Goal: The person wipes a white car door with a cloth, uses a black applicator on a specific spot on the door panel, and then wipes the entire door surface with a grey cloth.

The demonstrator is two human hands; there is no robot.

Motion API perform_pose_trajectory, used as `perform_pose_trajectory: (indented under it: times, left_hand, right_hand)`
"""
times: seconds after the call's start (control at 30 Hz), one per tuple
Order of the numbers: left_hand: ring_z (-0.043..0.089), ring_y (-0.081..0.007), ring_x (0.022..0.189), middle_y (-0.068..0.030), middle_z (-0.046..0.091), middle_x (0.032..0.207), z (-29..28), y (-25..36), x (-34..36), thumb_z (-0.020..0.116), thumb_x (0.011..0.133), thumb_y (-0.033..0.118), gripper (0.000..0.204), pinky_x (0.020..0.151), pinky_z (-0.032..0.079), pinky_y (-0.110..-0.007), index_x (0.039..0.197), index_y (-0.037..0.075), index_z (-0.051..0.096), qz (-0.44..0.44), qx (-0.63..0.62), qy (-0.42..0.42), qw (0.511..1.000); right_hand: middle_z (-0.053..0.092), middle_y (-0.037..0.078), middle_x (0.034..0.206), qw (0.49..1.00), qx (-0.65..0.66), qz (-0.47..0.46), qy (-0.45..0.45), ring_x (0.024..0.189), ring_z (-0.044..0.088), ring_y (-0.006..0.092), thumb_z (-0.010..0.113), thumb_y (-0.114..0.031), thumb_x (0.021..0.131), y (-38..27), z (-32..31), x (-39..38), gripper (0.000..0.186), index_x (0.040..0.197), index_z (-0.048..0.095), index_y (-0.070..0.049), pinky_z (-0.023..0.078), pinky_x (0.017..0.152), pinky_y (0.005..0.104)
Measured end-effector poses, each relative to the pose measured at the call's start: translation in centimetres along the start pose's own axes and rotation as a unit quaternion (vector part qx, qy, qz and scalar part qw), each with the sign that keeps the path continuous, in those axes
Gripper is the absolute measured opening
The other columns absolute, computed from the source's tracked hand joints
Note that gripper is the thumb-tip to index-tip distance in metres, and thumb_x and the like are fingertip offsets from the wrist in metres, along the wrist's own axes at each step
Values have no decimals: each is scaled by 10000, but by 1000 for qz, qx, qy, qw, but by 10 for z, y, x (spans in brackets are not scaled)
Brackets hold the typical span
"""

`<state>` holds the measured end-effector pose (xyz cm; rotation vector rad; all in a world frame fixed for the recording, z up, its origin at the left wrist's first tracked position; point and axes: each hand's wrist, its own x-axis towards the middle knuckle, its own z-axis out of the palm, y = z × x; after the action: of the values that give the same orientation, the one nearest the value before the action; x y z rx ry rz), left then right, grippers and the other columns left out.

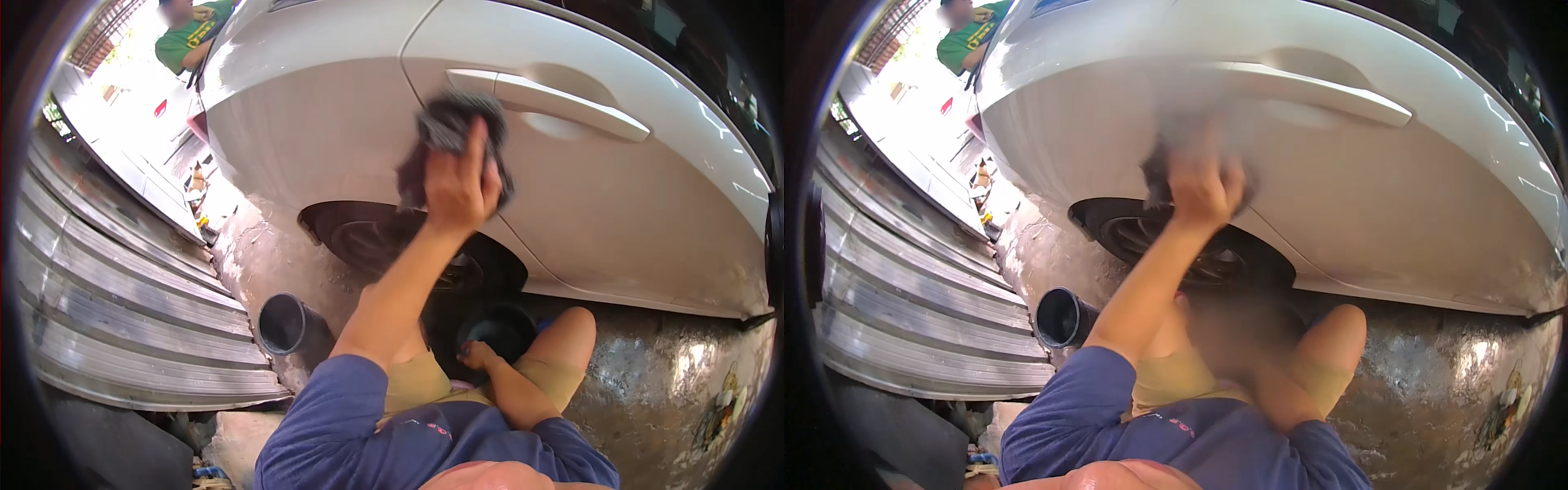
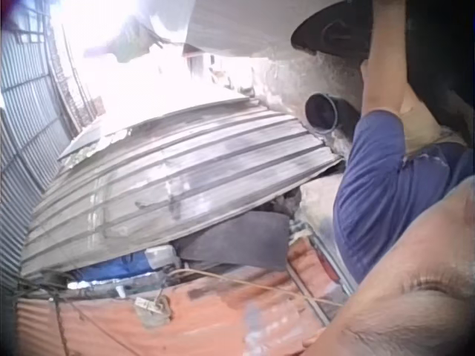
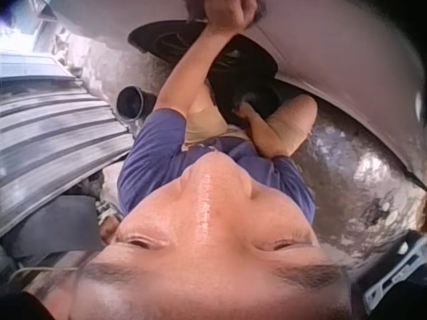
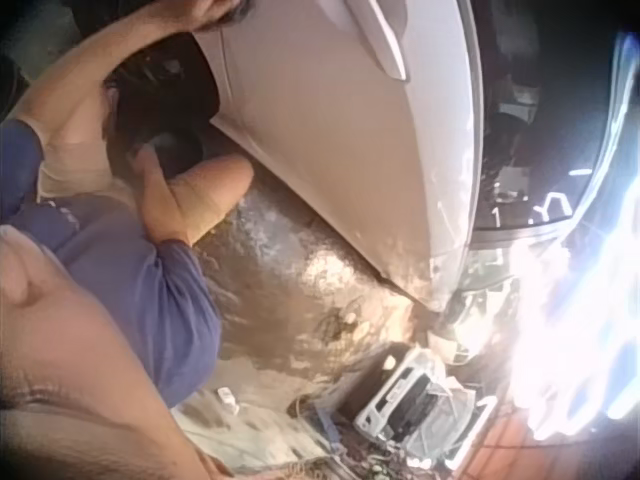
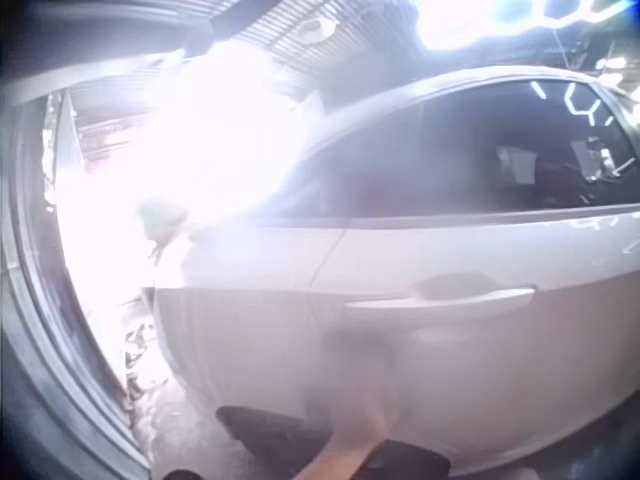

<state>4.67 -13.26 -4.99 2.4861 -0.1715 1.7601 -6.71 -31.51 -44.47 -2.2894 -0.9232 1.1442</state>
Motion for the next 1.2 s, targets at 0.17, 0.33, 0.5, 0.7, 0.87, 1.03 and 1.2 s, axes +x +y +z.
perform_pose_trajectory:
  times: [0.17, 0.33, 0.5, 0.7, 0.87, 1.03, 1.2]
  left_hand:
    - [643, -402, 1012, -233, 661, 1163, -34, -12, -69, 635, 916, 286, 733, 1127, 403, -572, 1587, 88, 414, 62, 32, -186, 980]
    - [593, -488, 1152, -310, 599, 1335, -46, -67, 26, 569, 1007, 365, 750, 1196, 307, -586, 1611, 9, 304, -81, -68, 34, 994]
    - [596, -470, 1160, -244, 689, 1126, -42, -62, 104, 550, 1011, 239, 461, 1158, 325, -598, 1425, 34, 570, -47, 21, 98, 994]
    - [622, -375, 942, -191, 674, 1011, 19, 31, 10, 641, 886, 153, 388, 960, 468, -489, 1267, 100, 695, 83, -91, -49, 991]
    - [655, -342, 941, -170, 679, 998, -16, 84, -70, 712, 759, 19, 455, 919, 507, -435, 1207, 98, 701, 43, -285, -122, 950]
    - [640, -219, 1119, -64, 686, 1194, -93, 58, -85, 719, 832, 19, 387, 1048, 453, -374, 1216, 41, 673, -461, -511, -152, 709]
    - [614, -222, 1175, -80, 647, 1266, -157, 16, -46, 679, 946, 168, 393, 1028, 485, -386, 1305, 13, 633, -476, -515, 79, 708]
  right_hand:
    - [732, 203, 1179, 999, -30, 8, 37, 1147, 680, 391, 733, -431, 904, -11, -18, -21, 511, 1272, 686, -79, 535, 1013, 459]
    - [746, 202, 1127, 993, 87, 6, 77, 1127, 692, 383, 747, -420, 898, -18, -18, -41, 524, 1285, 679, -74, 541, 995, 455]
    - [745, 213, 1129, 998, 7, -25, 64, 1116, 699, 378, 742, -435, 897, 0, -16, -40, 545, 1296, 679, -71, 550, 988, 447]
    - [739, 228, 1125, 994, 5, 1, 112, 1122, 698, 371, 744, -380, 890, 0, -28, -18, 488, 1253, 702, -57, 552, 986, 426]
    - [731, 177, 1164, 890, 266, -18, 370, 1098, 706, 274, 769, -214, 889, -30, -68, -51, 451, 1268, 645, -5, 551, 949, 371]
    - [669, 70, 1158, 638, 557, -154, 509, 1086, 634, 159, 678, -72, 974, -48, -131, -140, 295, 1237, 577, 15, 503, 969, 313]
    - [670, 29, 875, 819, 369, -95, 429, 843, 644, 111, 678, -36, 937, -82, -184, -173, 66, 990, 669, 3, 527, 802, 276]
